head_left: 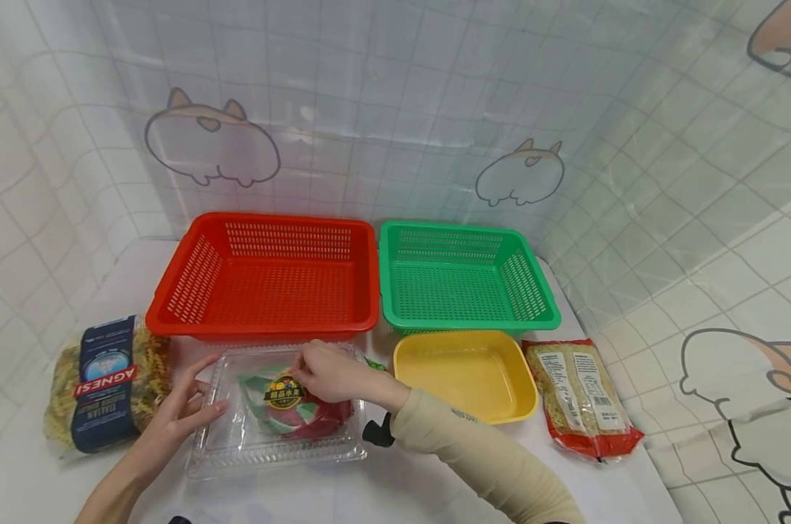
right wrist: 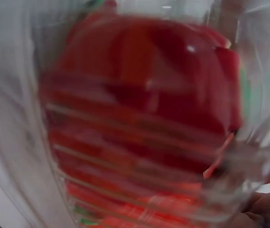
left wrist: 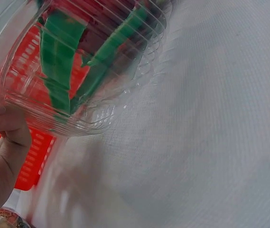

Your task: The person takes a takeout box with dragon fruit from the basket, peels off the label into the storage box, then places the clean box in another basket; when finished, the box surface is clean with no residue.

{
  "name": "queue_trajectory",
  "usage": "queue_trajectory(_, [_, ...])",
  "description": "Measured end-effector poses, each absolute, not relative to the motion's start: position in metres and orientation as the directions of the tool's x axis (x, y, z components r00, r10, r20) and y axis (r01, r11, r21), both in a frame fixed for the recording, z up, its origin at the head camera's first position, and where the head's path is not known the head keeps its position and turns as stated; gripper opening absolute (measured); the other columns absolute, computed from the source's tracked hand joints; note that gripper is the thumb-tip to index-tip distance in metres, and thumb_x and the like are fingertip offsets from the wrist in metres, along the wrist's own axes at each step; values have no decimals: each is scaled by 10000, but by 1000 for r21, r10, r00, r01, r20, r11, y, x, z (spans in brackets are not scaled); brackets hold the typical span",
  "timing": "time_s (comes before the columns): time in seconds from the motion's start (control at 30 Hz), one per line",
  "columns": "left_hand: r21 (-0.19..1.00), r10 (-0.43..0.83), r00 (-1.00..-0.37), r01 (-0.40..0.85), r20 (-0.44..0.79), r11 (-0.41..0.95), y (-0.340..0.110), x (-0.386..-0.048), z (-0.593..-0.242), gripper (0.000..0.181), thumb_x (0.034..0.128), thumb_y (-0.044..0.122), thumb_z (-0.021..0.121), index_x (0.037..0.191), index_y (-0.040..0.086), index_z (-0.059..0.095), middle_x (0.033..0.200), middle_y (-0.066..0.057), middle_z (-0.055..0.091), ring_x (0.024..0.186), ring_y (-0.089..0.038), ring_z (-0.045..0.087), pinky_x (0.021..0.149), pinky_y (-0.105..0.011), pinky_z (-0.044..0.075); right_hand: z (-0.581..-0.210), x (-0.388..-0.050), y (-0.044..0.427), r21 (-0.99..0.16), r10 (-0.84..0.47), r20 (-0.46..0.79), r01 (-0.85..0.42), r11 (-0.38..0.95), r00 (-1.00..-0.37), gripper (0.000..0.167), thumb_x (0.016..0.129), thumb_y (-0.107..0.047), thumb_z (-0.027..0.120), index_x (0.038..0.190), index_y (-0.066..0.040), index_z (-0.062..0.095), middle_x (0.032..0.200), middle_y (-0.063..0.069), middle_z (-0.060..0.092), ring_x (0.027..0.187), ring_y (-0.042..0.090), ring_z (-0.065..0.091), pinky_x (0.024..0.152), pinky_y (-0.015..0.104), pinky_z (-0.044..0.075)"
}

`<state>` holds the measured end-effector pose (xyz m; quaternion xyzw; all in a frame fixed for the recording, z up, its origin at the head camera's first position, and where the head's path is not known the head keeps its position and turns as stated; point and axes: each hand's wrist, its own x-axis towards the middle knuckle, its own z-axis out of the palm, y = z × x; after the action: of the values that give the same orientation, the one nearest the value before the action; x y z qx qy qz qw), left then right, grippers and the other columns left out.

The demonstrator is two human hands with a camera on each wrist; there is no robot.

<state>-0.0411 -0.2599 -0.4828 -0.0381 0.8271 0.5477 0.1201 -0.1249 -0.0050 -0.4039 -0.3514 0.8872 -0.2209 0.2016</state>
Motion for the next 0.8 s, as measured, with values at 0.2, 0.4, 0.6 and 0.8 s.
queue_trajectory(0.2, [899, 69, -969, -191, -236, 395, -259, -41, -481, 818, 981, 317, 590, 1611, 253, 72, 1228, -168, 417, 1112, -347, 525, 900, -514, 514, -403, -126, -6, -515, -717, -198, -552, 656, -668, 364, 1030, -181, 540, 676, -153, 461, 675, -44, 419, 677, 69, 408, 631, 171, 323])
queue_trajectory(0.4, [894, 63, -964, -213, -257, 394, -260, -42, -483, 822, 979, 332, 592, 1610, 253, 71, 1242, -175, 426, 1100, -333, 534, 890, -504, 527, -404, -125, -5, -508, -706, -204, -544, 668, -678, 285, 1029, -189, 542, 746, -152, 538, 746, -55, 473, 744, 60, 438, 684, 164, 352])
queue_trajectory(0.6, [892, 67, -960, -226, -273, 391, -260, -41, -484, 836, 980, 356, 579, 1612, 282, 37, 1301, -177, 396, 1195, -415, 481, 948, -659, 471, -406, -123, -6, -471, -680, -226, -533, 703, -698, 152, 1032, -228, 548, 970, -135, 650, 894, -73, 559, 855, 39, 480, 763, 149, 401])
queue_trajectory(0.8, [894, 70, -964, -210, -258, 395, -260, -42, -485, 831, 981, 348, 577, 1612, 283, 40, 1304, -173, 389, 1181, -412, 487, 939, -657, 477, -404, -121, -6, -436, -670, -247, -538, 722, -700, 157, 1037, -259, 539, 1031, -140, 642, 942, -75, 566, 888, 34, 485, 779, 151, 413])
